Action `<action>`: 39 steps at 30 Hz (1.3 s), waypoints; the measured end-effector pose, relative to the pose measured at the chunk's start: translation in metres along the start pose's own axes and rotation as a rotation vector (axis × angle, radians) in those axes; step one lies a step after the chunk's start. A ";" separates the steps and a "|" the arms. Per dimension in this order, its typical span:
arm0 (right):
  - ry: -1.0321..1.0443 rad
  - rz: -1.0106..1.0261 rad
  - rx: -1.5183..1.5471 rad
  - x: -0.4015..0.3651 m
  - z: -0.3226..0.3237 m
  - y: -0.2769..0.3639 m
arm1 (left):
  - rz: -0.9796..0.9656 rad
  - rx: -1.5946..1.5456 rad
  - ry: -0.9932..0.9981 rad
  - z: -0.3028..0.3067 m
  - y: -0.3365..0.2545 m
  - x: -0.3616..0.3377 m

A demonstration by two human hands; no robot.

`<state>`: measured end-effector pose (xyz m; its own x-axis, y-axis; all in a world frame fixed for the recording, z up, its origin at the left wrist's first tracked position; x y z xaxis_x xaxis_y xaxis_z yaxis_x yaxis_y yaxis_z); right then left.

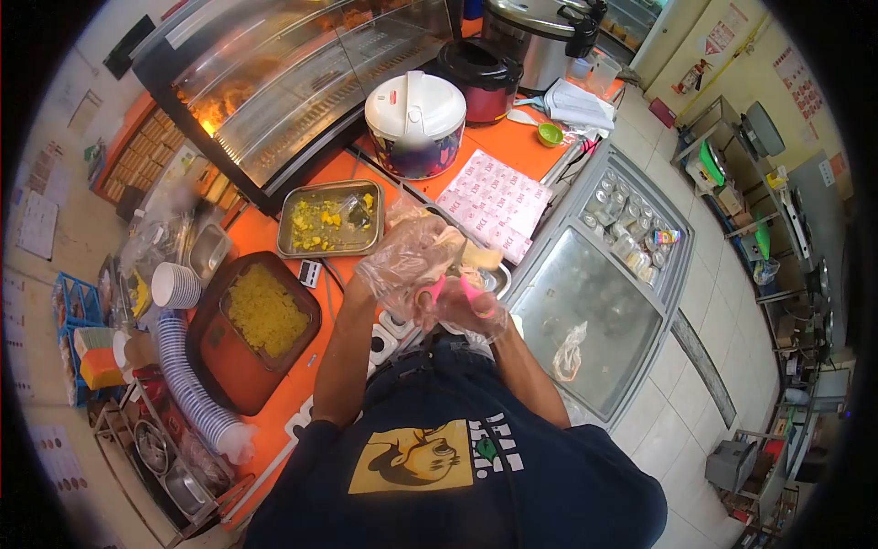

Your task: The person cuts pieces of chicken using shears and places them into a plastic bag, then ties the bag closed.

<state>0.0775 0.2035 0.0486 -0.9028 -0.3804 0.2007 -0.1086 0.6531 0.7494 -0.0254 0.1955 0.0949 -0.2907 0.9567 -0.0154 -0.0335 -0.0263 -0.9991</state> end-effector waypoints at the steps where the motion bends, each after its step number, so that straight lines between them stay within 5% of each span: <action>1: -0.001 0.015 -0.008 -0.001 0.002 0.003 | -0.020 0.013 -0.012 0.000 -0.003 0.002; 3: -0.003 0.044 -0.025 -0.005 0.004 0.012 | -0.063 0.036 -0.034 -0.004 -0.016 0.001; 4: -0.017 0.008 -0.005 -0.005 0.000 0.016 | 0.149 -0.079 -0.055 -0.010 -0.020 -0.005; 7: 0.089 0.113 0.025 -0.003 -0.007 0.021 | -0.084 -0.187 -0.091 -0.015 -0.041 -0.003; 10: 0.040 0.118 0.029 0.001 -0.028 0.043 | -0.147 -0.454 0.081 -0.030 -0.048 -0.002; 13: 0.125 0.148 0.034 -0.001 -0.019 0.041 | -0.151 -0.355 -0.029 -0.029 -0.029 -0.003; 19: -0.065 0.175 0.108 -0.025 0.031 0.008 | -0.082 -0.245 0.047 -0.031 -0.030 -0.009; 22: 0.019 0.117 0.040 -0.015 0.002 0.029 | -0.288 -0.030 0.077 -0.026 -0.036 -0.007; 25: 0.069 0.124 0.002 -0.012 -0.007 0.034 | -1.069 1.114 -0.221 -0.048 -0.079 -0.041; 28: 0.059 0.101 0.048 -0.015 -0.003 0.031 | -0.918 1.183 -0.162 -0.054 -0.071 -0.037; 39: 0.034 0.244 0.165 -0.028 -0.001 0.024 | -0.965 1.187 -0.119 -0.076 -0.070 -0.040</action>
<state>0.1010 0.2296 0.0616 -0.8963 -0.2193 0.3855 0.0411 0.8244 0.5645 0.0615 0.1816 0.1626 0.2191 0.7183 0.6603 -0.9515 0.3070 -0.0182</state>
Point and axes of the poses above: each hand's wrist, its own x-axis towards the middle knuckle, its own z-axis out of the back of the hand, y = z × x, the point moved 8 cm from there along x, towards the middle knuckle, and after that the axes turned 7 degrees about -z, right-handed, at the moved point
